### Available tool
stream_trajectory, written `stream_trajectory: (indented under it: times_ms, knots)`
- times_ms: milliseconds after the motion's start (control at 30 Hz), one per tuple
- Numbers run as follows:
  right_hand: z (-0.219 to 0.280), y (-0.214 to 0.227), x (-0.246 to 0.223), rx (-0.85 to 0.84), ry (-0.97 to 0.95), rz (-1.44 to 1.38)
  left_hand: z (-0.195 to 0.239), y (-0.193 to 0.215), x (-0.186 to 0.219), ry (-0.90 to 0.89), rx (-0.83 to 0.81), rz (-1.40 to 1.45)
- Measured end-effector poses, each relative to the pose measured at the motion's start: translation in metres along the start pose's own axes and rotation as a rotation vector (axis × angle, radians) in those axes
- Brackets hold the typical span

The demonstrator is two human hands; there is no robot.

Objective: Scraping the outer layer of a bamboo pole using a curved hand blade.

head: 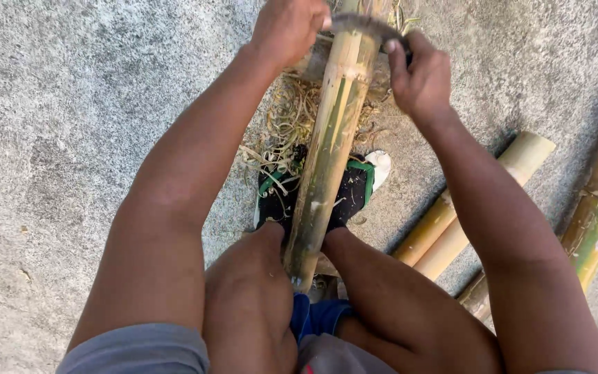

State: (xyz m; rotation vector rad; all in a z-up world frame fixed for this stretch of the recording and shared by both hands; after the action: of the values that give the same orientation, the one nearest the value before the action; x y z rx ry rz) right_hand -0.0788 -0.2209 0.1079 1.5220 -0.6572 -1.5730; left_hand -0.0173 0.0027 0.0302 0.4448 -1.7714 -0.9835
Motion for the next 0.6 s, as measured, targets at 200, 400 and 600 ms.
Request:
stream_trajectory:
  times_ms: [200,400,600]
  knots:
    - [0.064,-0.012,-0.019,-0.062,-0.118,-0.056,0.055,0.001,0.032,0.113,-0.082,0.165]
    - [0.112,-0.025,-0.018,-0.018,-0.121,-0.124,0.084,0.011,0.059,0.176,-0.306,0.131]
    - [0.213,-0.058,-0.029,-0.238,-0.203,-0.333,0.202,0.025,0.098,0.171,-0.439,0.321]
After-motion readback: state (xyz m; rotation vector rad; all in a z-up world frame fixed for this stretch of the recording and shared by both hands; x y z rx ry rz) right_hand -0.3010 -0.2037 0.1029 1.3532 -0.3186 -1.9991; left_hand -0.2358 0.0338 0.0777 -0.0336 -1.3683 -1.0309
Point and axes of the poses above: each hand's wrist, its own z-axis away from the middle knuckle, its own y-axis out of the back of the hand, x = y × z, the point moved 6 cm from there along -z, towards the middle knuckle
